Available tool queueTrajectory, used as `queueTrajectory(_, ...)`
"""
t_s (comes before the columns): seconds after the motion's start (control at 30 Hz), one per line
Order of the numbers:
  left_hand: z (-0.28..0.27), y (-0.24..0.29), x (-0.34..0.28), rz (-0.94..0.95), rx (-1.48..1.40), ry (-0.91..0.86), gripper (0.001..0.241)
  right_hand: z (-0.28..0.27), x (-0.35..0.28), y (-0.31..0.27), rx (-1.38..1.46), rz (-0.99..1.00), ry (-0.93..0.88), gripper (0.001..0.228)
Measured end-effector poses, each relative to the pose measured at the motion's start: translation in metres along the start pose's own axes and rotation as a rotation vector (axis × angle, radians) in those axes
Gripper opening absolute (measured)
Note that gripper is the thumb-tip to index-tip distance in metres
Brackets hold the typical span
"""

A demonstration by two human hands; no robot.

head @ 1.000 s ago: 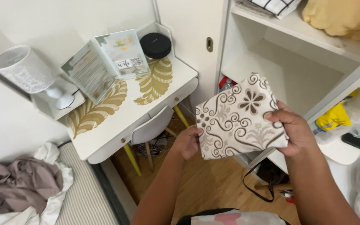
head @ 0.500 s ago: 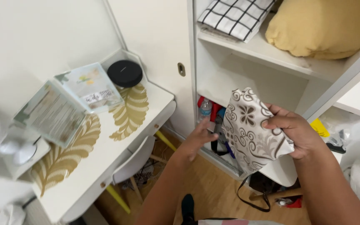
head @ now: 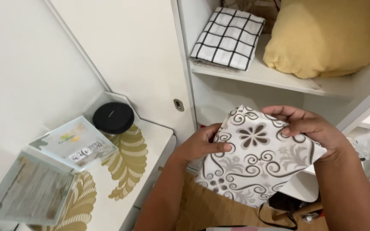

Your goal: The person folds a patterned cloth on a bed, smoothing it out and folding it into a neat square. They then place the folded cloth into a white closet shelf. The person repeats the folding process with another piece of the same patterned cloth.

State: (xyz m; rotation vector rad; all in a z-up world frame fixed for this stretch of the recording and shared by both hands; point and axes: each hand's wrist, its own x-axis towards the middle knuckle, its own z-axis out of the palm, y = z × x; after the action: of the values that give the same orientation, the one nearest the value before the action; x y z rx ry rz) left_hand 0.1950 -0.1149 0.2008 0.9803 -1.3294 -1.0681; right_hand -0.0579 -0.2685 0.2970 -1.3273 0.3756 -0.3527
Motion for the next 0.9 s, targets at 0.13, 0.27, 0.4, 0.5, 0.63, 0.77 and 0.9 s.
queueTrajectory(0.13, -0.020, -0.016, 0.013, -0.033, -0.052, 0.059, 0.069, -0.035, 0.020, 0.019, 0.021, -0.106, 0.005, 0.064)
queueTrajectory(0.27, -0.038, -0.011, 0.026, 0.142, -0.038, 0.142, 0.052, -0.057, 0.027, 0.038, 0.196, -0.320, 0.037, 0.054)
queueTrajectory(0.4, -0.056, 0.005, 0.044, 0.215, -0.119, 0.246, 0.055, 0.008, 0.029, 0.021, 0.519, -0.546, -0.440, 0.069)
queueTrajectory(0.5, -0.057, 0.032, 0.053, 0.202, -0.302, 0.307, 0.053, -0.018, 0.054, 0.049, 0.310, -0.557, -0.042, 0.080)
queueTrajectory(0.63, -0.062, 0.056, 0.072, 0.228, -0.419, 0.277, 0.054, -0.038, 0.098, 0.070, -0.202, -0.277, 0.377, 0.071)
queueTrajectory(0.77, -0.079, 0.071, 0.091, 0.232, -0.395, 0.310, 0.052, -0.033, 0.118, 0.054, 0.040, -0.418, 0.312, 0.035)
queueTrajectory(0.9, -0.093, 0.103, 0.103, 0.213, -0.061, 0.332, 0.056, -0.008, 0.139, 0.013, 0.139, -0.560, 0.402, 0.042)
